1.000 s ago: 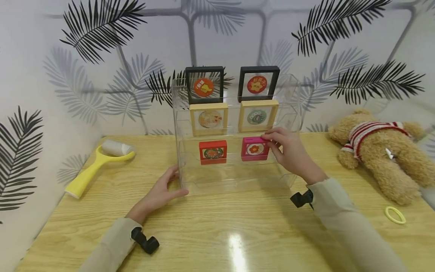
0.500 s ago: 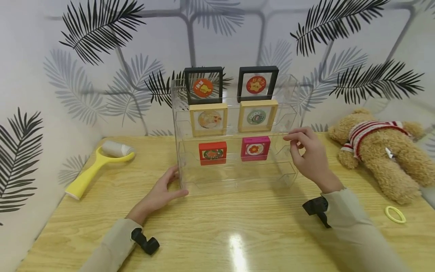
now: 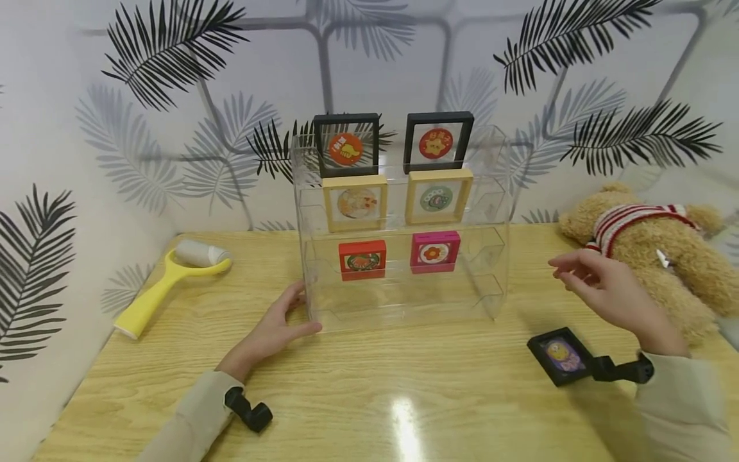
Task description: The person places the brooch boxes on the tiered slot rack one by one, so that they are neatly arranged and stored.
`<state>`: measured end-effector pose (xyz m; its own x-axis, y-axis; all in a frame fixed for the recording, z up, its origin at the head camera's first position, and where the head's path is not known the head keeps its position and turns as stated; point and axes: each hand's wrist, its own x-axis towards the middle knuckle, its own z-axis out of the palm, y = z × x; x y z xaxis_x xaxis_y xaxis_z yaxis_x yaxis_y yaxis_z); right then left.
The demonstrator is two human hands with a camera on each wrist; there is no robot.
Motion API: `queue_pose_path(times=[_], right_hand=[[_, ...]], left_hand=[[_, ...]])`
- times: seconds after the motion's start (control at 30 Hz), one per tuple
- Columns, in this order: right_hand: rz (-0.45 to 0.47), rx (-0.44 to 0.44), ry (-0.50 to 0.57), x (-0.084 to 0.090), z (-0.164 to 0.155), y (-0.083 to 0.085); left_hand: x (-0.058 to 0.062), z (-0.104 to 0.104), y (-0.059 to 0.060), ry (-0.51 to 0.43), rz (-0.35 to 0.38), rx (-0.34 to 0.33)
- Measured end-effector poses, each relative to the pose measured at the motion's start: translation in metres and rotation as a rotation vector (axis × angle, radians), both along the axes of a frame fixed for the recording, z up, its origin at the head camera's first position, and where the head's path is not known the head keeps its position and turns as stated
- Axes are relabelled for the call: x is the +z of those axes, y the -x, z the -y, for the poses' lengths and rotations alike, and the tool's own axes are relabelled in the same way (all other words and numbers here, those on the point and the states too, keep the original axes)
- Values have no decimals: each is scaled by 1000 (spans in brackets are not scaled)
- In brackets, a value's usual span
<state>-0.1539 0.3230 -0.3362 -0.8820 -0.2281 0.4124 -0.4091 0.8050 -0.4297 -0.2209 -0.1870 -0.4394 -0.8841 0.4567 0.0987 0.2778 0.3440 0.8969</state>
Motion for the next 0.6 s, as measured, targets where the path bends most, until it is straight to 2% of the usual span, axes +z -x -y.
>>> queue_pose_path(times=[0.07,0.27,0.5,0.6], right_hand=[[66,14,-9,-3,-10,-5],[183,65,-19,-17,-30,-17],[182,79,14,-36,-45,-33],[236,77,28,-42,-54,-41]], left_hand=[[1,0,0,-9,-4,-3],[4,1,-1,-5,-3,9],[7,-1,-4,6,-12,3],[5,-3,-3,1,-2,5]])
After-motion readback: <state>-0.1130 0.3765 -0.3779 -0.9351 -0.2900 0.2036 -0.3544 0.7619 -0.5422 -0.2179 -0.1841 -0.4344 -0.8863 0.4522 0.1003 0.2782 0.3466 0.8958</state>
